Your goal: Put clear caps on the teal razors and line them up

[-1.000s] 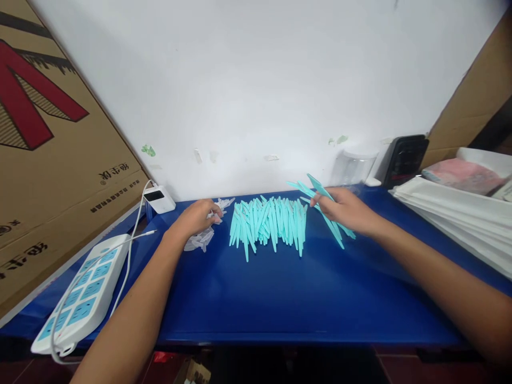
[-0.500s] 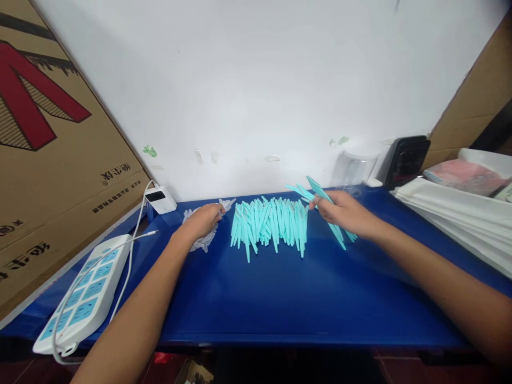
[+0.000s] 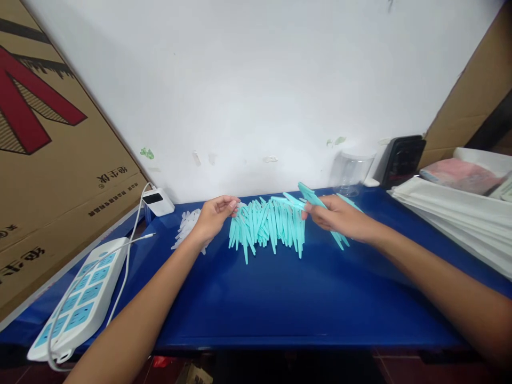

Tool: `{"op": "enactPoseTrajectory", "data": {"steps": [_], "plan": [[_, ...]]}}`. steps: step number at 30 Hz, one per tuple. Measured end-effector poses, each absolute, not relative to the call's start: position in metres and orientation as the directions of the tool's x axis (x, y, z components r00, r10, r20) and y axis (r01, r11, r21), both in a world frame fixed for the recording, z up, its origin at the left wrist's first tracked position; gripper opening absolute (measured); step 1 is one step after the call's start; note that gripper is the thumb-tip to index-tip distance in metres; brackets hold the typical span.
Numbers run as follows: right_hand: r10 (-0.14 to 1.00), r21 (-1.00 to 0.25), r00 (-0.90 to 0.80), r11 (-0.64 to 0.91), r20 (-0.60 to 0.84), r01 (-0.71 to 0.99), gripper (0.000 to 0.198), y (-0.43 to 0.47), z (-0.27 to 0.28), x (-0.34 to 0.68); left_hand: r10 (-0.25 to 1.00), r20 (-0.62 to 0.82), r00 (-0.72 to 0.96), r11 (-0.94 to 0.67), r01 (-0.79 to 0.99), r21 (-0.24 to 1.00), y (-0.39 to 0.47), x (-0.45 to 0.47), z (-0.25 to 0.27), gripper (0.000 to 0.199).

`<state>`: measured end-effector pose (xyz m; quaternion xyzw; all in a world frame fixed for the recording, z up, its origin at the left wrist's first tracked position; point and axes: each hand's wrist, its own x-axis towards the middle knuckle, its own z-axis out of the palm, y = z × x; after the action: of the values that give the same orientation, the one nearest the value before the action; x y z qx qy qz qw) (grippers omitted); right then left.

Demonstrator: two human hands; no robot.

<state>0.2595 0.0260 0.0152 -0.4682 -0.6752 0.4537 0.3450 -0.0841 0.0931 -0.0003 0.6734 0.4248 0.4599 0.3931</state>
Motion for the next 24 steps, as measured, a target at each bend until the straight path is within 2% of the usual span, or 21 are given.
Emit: {"op": "enactPoseTrajectory", "data": {"steps": [3, 9, 19, 24], "plan": [[0.922, -0.888, -0.386, 0.209, 0.039, 0.409, 0.049, 0.021, 0.017, 0.256, 0.944, 0.267, 0.196, -0.294, 0.124, 0.948, 0.083, -0.07, -0.004, 0.05], [0.912, -0.787, -0.397, 0.315, 0.098, 0.53, 0.049, 0.019, 0.017, 0.253, 0.942, 0.254, 0.217, -0.287, 0.136, 0.948, 0.066, -0.057, 0.0, 0.041], [0.905, -0.767, -0.416, 0.332, 0.093, 0.55, 0.047, 0.019, 0.014, 0.254, 0.925, 0.247, 0.289, -0.295, 0.133, 0.946, 0.06, -0.054, 0.0, 0.034], [0.893, -0.71, -0.422, 0.399, 0.156, 0.581, 0.046, 0.017, 0.015, 0.253, 0.906, 0.246, 0.343, -0.317, 0.167, 0.934, 0.055, -0.052, 0.006, 0.031]]}}
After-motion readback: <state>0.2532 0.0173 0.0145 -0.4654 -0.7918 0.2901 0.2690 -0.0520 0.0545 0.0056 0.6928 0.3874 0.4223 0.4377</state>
